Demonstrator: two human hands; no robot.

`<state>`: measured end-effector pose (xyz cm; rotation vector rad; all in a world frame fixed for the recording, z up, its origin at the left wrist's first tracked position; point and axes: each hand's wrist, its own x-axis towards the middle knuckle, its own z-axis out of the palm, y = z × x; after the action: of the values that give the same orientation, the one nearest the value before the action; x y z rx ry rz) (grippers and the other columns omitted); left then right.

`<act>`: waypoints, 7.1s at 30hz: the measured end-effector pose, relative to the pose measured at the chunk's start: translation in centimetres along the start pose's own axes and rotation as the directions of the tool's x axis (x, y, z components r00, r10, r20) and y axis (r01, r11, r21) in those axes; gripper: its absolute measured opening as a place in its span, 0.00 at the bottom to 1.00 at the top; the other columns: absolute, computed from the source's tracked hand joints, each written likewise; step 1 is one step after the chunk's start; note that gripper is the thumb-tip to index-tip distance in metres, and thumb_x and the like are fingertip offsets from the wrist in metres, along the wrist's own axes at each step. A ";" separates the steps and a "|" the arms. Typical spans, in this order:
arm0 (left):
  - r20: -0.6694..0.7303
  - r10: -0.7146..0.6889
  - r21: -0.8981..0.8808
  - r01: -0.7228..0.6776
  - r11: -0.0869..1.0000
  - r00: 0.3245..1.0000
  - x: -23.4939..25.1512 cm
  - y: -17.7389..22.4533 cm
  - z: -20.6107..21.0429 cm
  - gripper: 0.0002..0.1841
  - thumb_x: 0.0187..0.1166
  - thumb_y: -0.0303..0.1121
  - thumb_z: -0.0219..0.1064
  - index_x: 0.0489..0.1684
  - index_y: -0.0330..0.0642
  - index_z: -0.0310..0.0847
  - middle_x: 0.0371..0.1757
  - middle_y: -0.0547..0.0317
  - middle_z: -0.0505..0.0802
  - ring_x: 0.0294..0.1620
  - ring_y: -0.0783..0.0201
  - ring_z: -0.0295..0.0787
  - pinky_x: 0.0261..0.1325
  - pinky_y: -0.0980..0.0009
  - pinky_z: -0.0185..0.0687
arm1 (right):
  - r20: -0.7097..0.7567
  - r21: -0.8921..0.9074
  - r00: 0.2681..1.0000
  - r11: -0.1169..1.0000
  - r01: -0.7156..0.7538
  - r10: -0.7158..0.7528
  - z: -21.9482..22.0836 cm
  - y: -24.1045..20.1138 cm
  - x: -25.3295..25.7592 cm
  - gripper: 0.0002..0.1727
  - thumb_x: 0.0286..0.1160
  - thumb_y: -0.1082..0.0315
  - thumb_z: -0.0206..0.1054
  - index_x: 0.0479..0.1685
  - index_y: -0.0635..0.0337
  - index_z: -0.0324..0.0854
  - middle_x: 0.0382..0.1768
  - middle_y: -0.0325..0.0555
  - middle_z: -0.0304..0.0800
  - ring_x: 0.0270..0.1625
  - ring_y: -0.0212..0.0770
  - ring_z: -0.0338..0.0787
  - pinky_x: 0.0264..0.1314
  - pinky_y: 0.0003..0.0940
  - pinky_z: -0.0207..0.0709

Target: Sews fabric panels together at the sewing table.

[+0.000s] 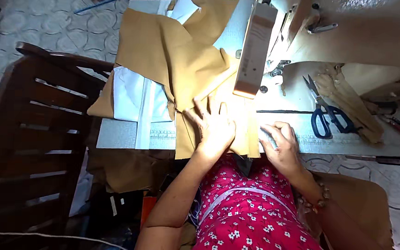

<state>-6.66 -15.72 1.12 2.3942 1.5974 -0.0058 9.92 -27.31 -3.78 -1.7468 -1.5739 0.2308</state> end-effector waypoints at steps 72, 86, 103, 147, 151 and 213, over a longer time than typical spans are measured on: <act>-0.478 0.169 -0.556 -0.446 0.702 0.862 5.2 0.6 2.8 0.16 0.88 0.32 0.57 0.53 0.32 0.90 0.48 0.45 0.95 0.54 0.56 0.91 0.65 0.59 0.82 | 0.442 0.569 0.765 0.512 -0.643 0.469 -4.0 -1.4 1.5 0.07 0.70 0.85 0.69 0.40 0.66 0.88 0.27 0.37 0.91 0.24 0.24 0.85 0.31 0.19 0.82; -0.138 0.233 -0.207 -0.258 0.944 0.963 4.9 -2.0 3.6 0.29 0.93 0.41 0.42 0.93 0.42 0.58 0.94 0.53 0.63 0.97 0.43 0.45 0.93 0.36 0.29 | 0.593 0.536 0.675 0.411 -0.738 0.439 -0.8 -3.0 6.1 0.07 0.75 0.83 0.66 0.44 0.65 0.86 0.24 0.39 0.87 0.19 0.24 0.79 0.24 0.17 0.76; -0.157 0.272 -0.186 -0.299 0.936 0.949 4.5 -2.0 3.5 0.25 0.90 0.35 0.49 0.84 0.60 0.75 0.91 0.40 0.66 0.94 0.32 0.47 0.91 0.33 0.31 | 0.536 0.485 0.738 0.565 -0.667 0.411 -0.2 -3.7 4.2 0.35 0.67 0.85 0.71 0.79 0.62 0.70 0.29 0.43 0.88 0.22 0.28 0.84 0.27 0.21 0.81; -0.129 0.260 -0.195 -0.282 0.940 0.957 4.4 -2.1 3.1 0.32 0.85 0.60 0.51 0.85 0.59 0.73 0.94 0.45 0.62 0.96 0.36 0.42 0.92 0.33 0.26 | 0.525 0.350 0.737 0.681 -0.643 0.425 -1.2 -3.4 2.8 0.17 0.74 0.78 0.71 0.61 0.67 0.82 0.28 0.43 0.89 0.22 0.28 0.88 0.27 0.23 0.85; -0.111 0.324 -0.146 -0.337 0.930 0.940 4.2 -2.2 2.4 0.32 0.85 0.58 0.54 0.84 0.53 0.74 0.95 0.43 0.59 0.96 0.32 0.38 0.90 0.31 0.28 | 0.363 0.145 0.905 0.946 -0.291 0.222 -0.8 -3.1 0.7 0.12 0.79 0.69 0.65 0.47 0.64 0.93 0.35 0.49 0.93 0.33 0.35 0.90 0.40 0.30 0.84; -0.094 0.498 -0.338 -0.498 0.799 0.862 2.9 -2.0 2.1 0.17 0.84 0.30 0.58 0.64 0.48 0.90 0.77 0.55 0.86 0.89 0.43 0.65 0.89 0.29 0.38 | 0.067 -0.146 0.979 0.969 0.198 -0.190 1.4 1.6 1.8 0.16 0.80 0.60 0.60 0.45 0.50 0.96 0.58 0.44 0.96 0.68 0.59 0.88 0.68 0.63 0.71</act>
<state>-7.06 -12.84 -1.79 2.4316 0.8226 0.3517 10.75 -25.00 -5.15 -1.6965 -1.8294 0.0619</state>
